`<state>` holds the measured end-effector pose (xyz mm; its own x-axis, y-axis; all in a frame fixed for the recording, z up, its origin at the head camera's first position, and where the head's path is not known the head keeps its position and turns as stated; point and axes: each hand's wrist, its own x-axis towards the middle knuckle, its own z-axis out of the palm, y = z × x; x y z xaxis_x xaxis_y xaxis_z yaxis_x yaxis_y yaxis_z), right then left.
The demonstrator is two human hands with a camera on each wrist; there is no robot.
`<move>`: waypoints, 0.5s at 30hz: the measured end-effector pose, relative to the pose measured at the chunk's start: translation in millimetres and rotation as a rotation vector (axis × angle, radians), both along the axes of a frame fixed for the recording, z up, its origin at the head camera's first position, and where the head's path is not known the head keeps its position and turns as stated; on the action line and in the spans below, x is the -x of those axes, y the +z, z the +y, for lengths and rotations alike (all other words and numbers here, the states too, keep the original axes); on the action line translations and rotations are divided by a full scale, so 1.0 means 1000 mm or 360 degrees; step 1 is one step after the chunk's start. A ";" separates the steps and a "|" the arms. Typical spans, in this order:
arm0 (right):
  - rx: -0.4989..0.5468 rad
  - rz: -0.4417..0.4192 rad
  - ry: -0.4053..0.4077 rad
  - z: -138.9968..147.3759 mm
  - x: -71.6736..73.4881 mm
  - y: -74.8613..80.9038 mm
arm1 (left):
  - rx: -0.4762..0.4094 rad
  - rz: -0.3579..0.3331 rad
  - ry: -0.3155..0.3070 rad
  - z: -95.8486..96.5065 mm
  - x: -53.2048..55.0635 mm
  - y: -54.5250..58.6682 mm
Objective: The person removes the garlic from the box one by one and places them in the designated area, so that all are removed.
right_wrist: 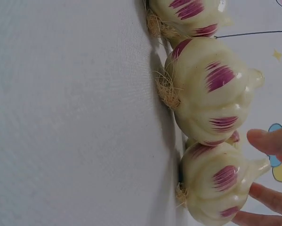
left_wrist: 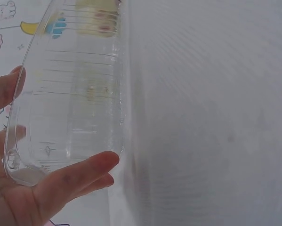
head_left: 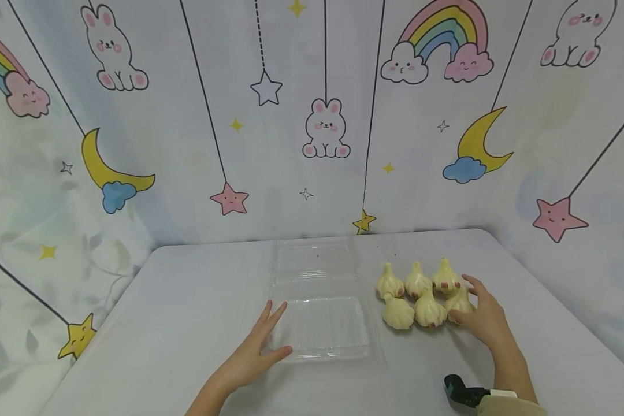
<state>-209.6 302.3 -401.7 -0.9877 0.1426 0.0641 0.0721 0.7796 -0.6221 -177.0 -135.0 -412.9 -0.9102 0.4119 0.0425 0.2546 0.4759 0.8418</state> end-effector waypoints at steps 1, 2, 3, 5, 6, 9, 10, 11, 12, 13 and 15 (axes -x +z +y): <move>-0.0014 0.0016 -0.0005 -0.001 0.000 0.001 | -0.0002 -0.0005 0.0009 0.000 0.000 0.000; -0.0024 0.0031 -0.0009 -0.002 0.000 0.002 | -0.0003 -0.0008 0.0017 0.000 0.000 0.000; -0.0039 0.0055 -0.0012 -0.004 -0.001 0.003 | -0.0011 -0.0013 0.0021 -0.001 0.000 0.000; -0.0067 0.0131 -0.0023 -0.007 -0.001 0.005 | -0.0020 -0.0015 0.0034 -0.001 0.001 0.000; -0.0077 0.0174 -0.0024 -0.009 -0.001 0.007 | -0.0022 -0.0011 0.0040 -0.001 0.001 0.000; -0.0090 0.0302 -0.0019 -0.014 -0.003 0.014 | -0.0013 0.0014 0.0067 -0.001 0.002 0.000; -0.0087 0.0330 -0.0012 -0.017 -0.004 0.017 | -0.0005 0.0024 0.0078 -0.001 0.002 0.001; -0.0087 0.0349 0.0000 -0.019 -0.005 0.020 | 0.0005 0.0035 0.0085 -0.001 0.002 0.001; -0.0088 0.0369 0.0016 -0.021 -0.006 0.022 | 0.0016 0.0041 0.0096 -0.001 0.002 0.002; -0.0094 0.0389 0.0029 -0.024 -0.007 0.024 | 0.0028 0.0047 0.0108 -0.001 0.001 0.003; -0.0116 0.0424 0.0081 -0.030 -0.008 0.030 | 0.0062 0.0065 0.0146 -0.001 0.000 0.007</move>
<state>-201.9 272.2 -372.0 -0.9405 0.0787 0.3306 -0.1268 0.8213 -0.5562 -176.5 -135.9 -406.2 -0.9420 0.3291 0.0657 0.2421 0.5308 0.8122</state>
